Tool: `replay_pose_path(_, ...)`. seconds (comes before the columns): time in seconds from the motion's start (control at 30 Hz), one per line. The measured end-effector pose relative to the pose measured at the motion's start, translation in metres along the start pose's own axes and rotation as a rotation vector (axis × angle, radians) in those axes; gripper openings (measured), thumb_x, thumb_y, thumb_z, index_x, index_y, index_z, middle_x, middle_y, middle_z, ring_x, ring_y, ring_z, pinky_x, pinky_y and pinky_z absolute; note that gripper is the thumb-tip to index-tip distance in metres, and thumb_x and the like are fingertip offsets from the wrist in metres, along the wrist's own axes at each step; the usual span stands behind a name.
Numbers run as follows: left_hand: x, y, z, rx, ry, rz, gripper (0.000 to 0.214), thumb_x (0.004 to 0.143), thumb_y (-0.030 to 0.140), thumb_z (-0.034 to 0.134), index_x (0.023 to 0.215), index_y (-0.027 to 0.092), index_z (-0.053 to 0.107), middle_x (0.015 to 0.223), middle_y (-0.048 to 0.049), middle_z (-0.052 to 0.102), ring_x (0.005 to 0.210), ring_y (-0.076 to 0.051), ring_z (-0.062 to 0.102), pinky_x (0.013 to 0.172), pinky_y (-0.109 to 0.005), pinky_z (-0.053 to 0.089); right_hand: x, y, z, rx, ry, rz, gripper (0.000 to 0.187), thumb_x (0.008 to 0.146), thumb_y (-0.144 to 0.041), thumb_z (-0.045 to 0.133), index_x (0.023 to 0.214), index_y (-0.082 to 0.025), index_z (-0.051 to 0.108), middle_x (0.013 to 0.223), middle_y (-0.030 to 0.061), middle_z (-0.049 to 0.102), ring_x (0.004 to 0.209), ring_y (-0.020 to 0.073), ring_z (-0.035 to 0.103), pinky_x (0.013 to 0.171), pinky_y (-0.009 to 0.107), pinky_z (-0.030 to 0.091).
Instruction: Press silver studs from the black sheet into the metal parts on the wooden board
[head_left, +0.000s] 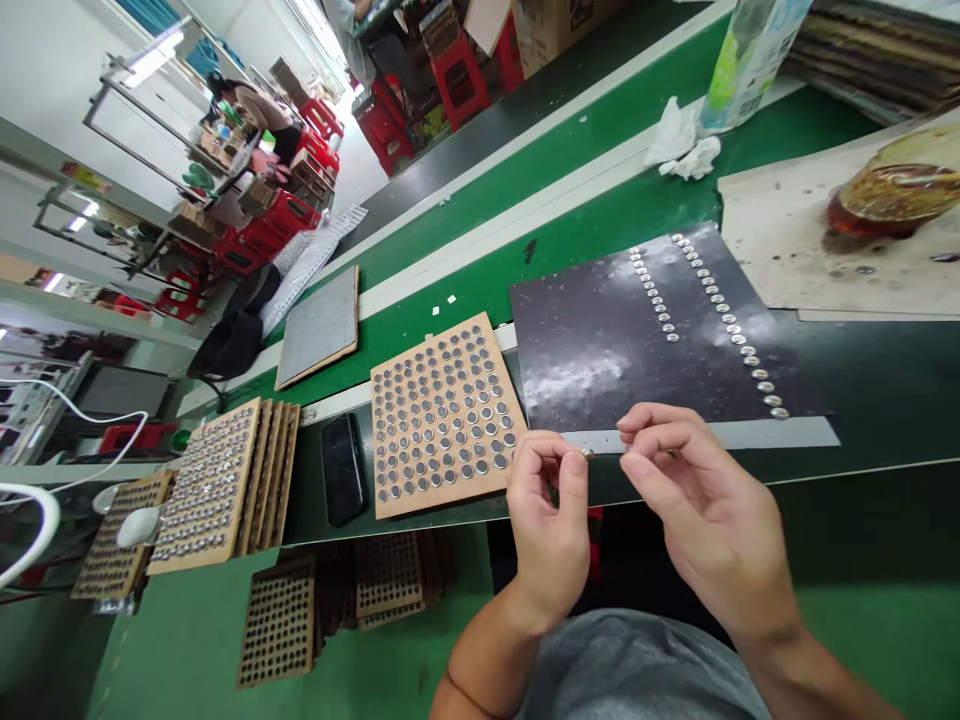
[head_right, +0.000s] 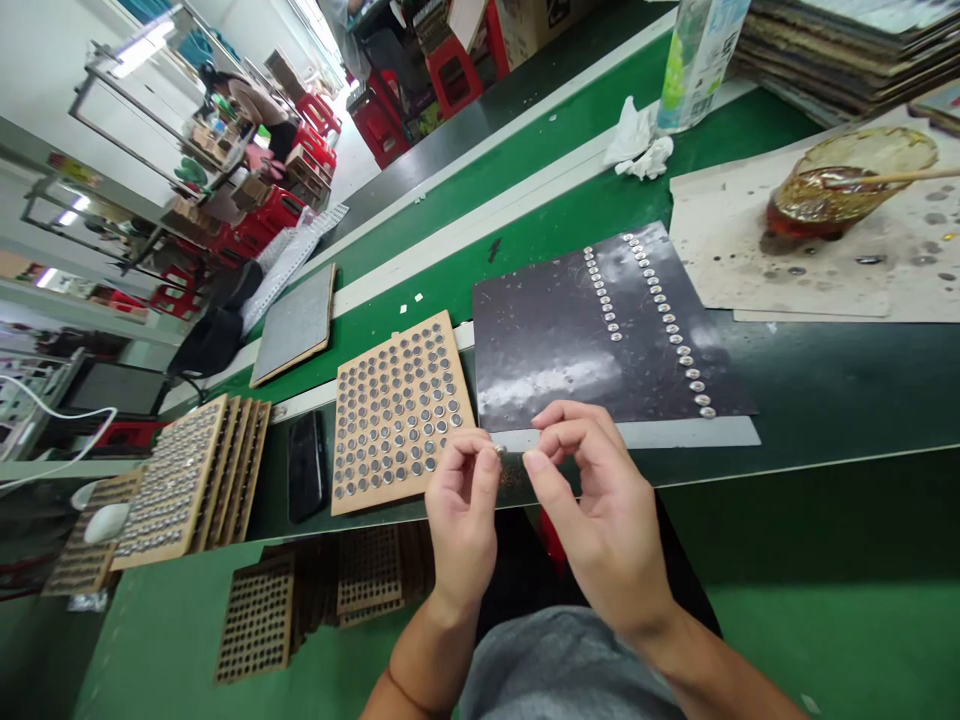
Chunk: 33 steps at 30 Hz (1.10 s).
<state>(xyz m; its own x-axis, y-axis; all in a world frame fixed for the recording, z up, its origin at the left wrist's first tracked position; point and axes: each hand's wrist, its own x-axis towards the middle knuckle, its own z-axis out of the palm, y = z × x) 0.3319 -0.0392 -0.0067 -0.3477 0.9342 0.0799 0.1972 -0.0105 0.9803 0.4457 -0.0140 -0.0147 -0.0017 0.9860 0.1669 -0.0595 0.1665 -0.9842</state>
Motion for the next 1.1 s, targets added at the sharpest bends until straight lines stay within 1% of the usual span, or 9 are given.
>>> replay_pose_path(0.1, 0.011, -0.004, 0.002, 0.255, -0.031, 0.017, 0.015, 0.100, 0.026, 0.052, 0.087, 0.020, 0.056, 0.088, -0.0027, 0.057, 0.083, -0.016, 0.055, 0.077, -0.031, 0.044, 0.011, 0.008, -0.011, -0.263, -0.021, -0.026, 0.014, 0.093, -0.032, 0.062, 0.081, -0.024, 0.061, 0.106, 0.0047, 0.063, 0.102, 0.0216, 0.057, 0.081, 0.033, 0.048)
replay_pose_path(0.17, 0.018, -0.007, 0.006, 0.463, -0.065, 0.048, 0.012, 0.099, 0.022, 0.052, 0.088, 0.020, 0.056, 0.092, -0.0046, 0.059, 0.089, -0.020, 0.056, 0.083, -0.035, 0.044, 0.019, 0.014, -0.017, -0.388, -0.035, -0.035, 0.017, 0.091, -0.035, 0.061, 0.079, -0.024, 0.063, 0.107, 0.0062, 0.065, 0.105, 0.0257, 0.054, 0.075, 0.034, 0.047)
replay_pose_path(0.3, 0.028, -0.011, 0.017, 0.827, -0.181, 0.051, 0.010, 0.098, 0.019, 0.051, 0.091, 0.019, 0.058, 0.101, -0.0089, 0.061, 0.100, -0.027, 0.056, 0.091, -0.045, 0.042, 0.033, 0.029, -0.020, -0.479, -0.076, -0.042, 0.018, 0.089, -0.034, 0.057, 0.076, -0.023, 0.063, 0.107, 0.0081, 0.067, 0.106, 0.0285, 0.051, 0.060, 0.030, 0.045)
replay_pose_path(0.47, 0.033, -0.018, 0.026, 1.094, -0.214, 0.087, 0.017, 0.100, 0.020, 0.043, 0.092, 0.018, 0.058, 0.105, -0.0150, 0.058, 0.098, -0.032, 0.053, 0.085, -0.050, 0.043, 0.042, 0.046, -0.015, -0.545, -0.098, -0.075, 0.017, 0.087, -0.030, 0.056, 0.073, -0.022, 0.062, 0.109, 0.0089, 0.067, 0.107, 0.0292, 0.051, 0.074, 0.038, 0.049)
replay_pose_path(0.6, 0.032, -0.023, 0.026, 1.074, -0.120, 0.142, 0.014, 0.098, 0.017, 0.046, 0.089, 0.019, 0.057, 0.101, -0.0133, 0.057, 0.097, -0.030, 0.052, 0.085, -0.048, 0.041, 0.045, 0.054, -0.013, -0.568, -0.092, -0.070, 0.016, 0.086, -0.028, 0.057, 0.072, -0.022, 0.061, 0.108, 0.0089, 0.067, 0.105, 0.0293, 0.051, 0.082, 0.043, 0.048)
replay_pose_path(0.67, 0.031, -0.023, 0.025, 1.027, -0.093, 0.150, 0.010, 0.096, 0.015, 0.049, 0.094, 0.019, 0.059, 0.103, -0.0124, 0.058, 0.098, -0.030, 0.053, 0.086, -0.047, 0.041, 0.046, 0.056, -0.012, -0.576, -0.087, -0.068, 0.016, 0.086, -0.028, 0.056, 0.072, -0.022, 0.061, 0.107, 0.0089, 0.067, 0.105, 0.0290, 0.052, 0.085, 0.044, 0.047)
replay_pose_path(0.8, 0.032, -0.020, 0.024, 0.959, -0.157, 0.171, 0.020, 0.095, 0.023, 0.058, 0.115, 0.020, 0.061, 0.114, -0.0133, 0.059, 0.104, -0.031, 0.054, 0.087, -0.048, 0.041, 0.046, 0.054, -0.012, -0.556, -0.097, -0.038, 0.015, 0.085, -0.029, 0.057, 0.072, -0.023, 0.062, 0.108, 0.0082, 0.067, 0.106, 0.0298, 0.051, 0.086, 0.045, 0.047)
replay_pose_path(1.0, 0.038, -0.020, 0.022, 0.958, -0.172, 0.210, 0.010, 0.095, 0.018, 0.059, 0.097, 0.023, 0.068, 0.106, -0.0098, 0.064, 0.101, -0.029, 0.056, 0.085, -0.045, 0.039, 0.046, 0.054, -0.012, -0.557, -0.102, -0.031, 0.017, 0.086, -0.031, 0.057, 0.072, -0.023, 0.062, 0.109, 0.0079, 0.068, 0.108, 0.0305, 0.051, 0.088, 0.046, 0.045)
replay_pose_path(1.1, 0.038, -0.021, 0.018, 0.941, -0.159, 0.221, 0.008, 0.094, 0.018, 0.061, 0.096, 0.023, 0.068, 0.101, -0.0081, 0.066, 0.100, -0.027, 0.056, 0.086, -0.045, 0.039, 0.045, 0.056, -0.012, -0.601, -0.081, -0.062, 0.017, 0.086, -0.031, 0.057, 0.072, -0.023, 0.061, 0.109, 0.0077, 0.068, 0.107, 0.0302, 0.052, 0.090, 0.048, 0.043)
